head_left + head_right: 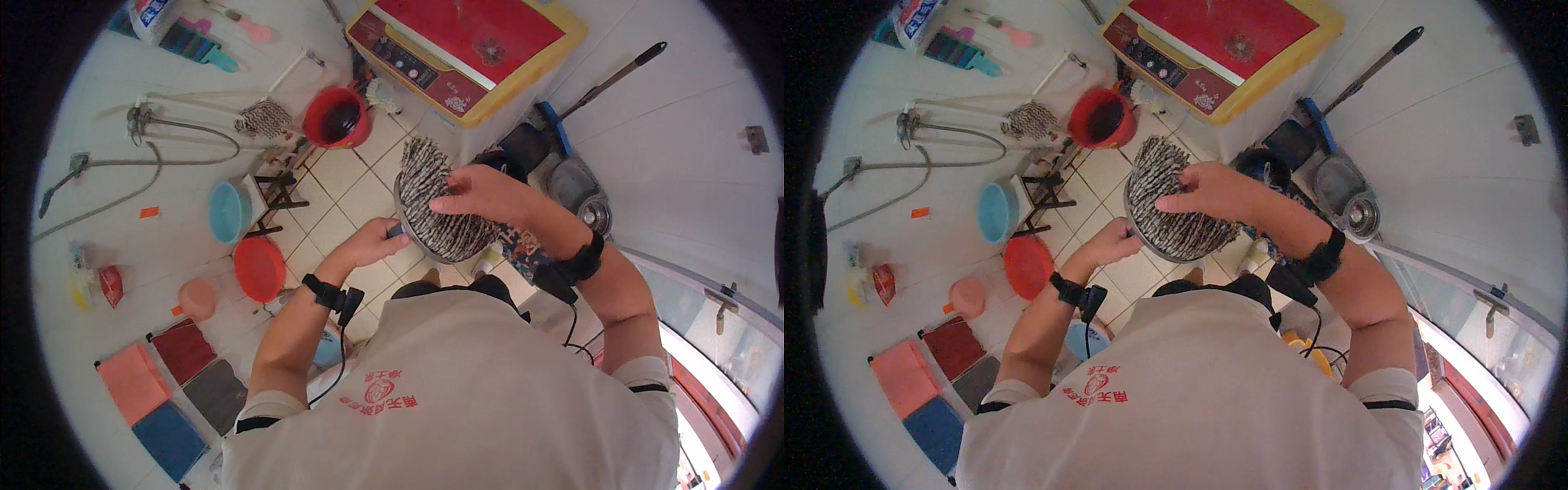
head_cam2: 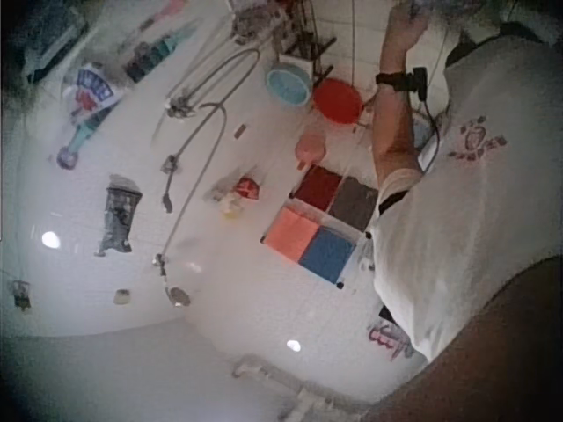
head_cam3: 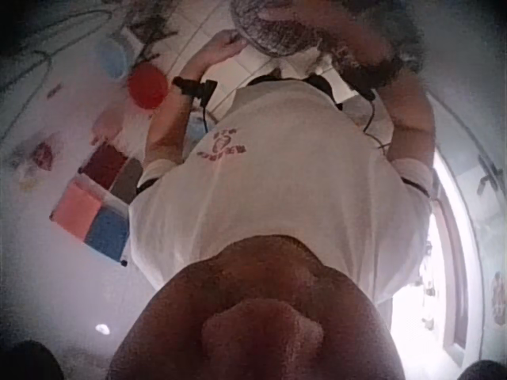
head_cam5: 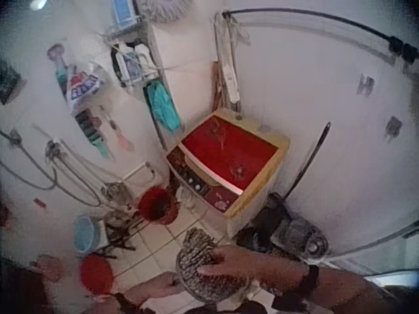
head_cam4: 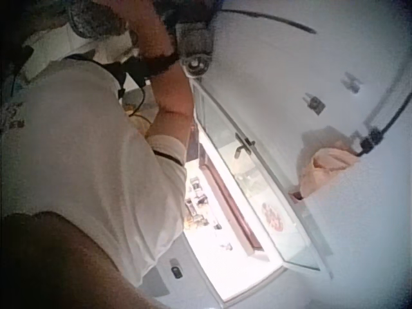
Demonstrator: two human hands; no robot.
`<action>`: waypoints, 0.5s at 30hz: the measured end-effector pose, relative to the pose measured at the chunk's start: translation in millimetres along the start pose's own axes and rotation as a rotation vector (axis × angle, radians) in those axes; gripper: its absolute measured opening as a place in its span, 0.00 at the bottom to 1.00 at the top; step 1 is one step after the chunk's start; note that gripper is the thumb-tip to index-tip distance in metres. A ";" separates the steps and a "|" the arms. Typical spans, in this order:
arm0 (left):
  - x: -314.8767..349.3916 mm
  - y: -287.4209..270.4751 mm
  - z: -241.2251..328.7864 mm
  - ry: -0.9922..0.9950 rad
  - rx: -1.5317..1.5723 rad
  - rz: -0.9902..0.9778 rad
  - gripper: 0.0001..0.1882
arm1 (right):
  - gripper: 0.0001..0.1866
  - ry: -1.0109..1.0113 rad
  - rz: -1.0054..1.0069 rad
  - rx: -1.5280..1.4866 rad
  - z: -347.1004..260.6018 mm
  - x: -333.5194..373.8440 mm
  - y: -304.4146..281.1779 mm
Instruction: The person assembles a spin mop by attaching a striped mop head to a metal base, then securing it to a mop handle. They then attach a white mop head to the same base and handle, and finally use the assembled mop to clean the floor.
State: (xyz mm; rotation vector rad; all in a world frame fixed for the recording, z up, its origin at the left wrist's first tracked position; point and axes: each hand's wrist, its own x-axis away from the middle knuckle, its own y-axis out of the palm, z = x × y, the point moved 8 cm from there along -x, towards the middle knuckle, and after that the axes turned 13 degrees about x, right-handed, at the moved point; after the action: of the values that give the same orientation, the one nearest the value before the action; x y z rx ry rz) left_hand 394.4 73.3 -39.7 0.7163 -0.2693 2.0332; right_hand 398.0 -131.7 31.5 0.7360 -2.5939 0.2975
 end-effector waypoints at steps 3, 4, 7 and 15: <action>-3.3 -1.0 6.5 0.076 0.010 -0.010 0.23 | 0.33 -0.021 0.063 0.026 -19.2 20.4 3.3; -2.9 -1.8 10.1 0.123 0.010 -0.002 0.22 | 0.33 -0.055 0.074 0.007 -29.1 26.5 8.3; 0.9 -2.9 15.8 0.184 0.023 0.020 0.21 | 0.37 -0.050 0.205 0.187 -51.8 42.5 16.4; 7.3 -5.1 22.4 0.215 0.092 0.067 0.12 | 0.32 -0.091 0.614 0.479 -81.2 74.4 19.3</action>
State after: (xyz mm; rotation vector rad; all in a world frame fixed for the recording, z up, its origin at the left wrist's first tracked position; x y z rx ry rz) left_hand 404.3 71.1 -17.8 0.5437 -0.0767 2.1778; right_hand 358.1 -123.6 135.6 0.0597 -2.8042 1.1157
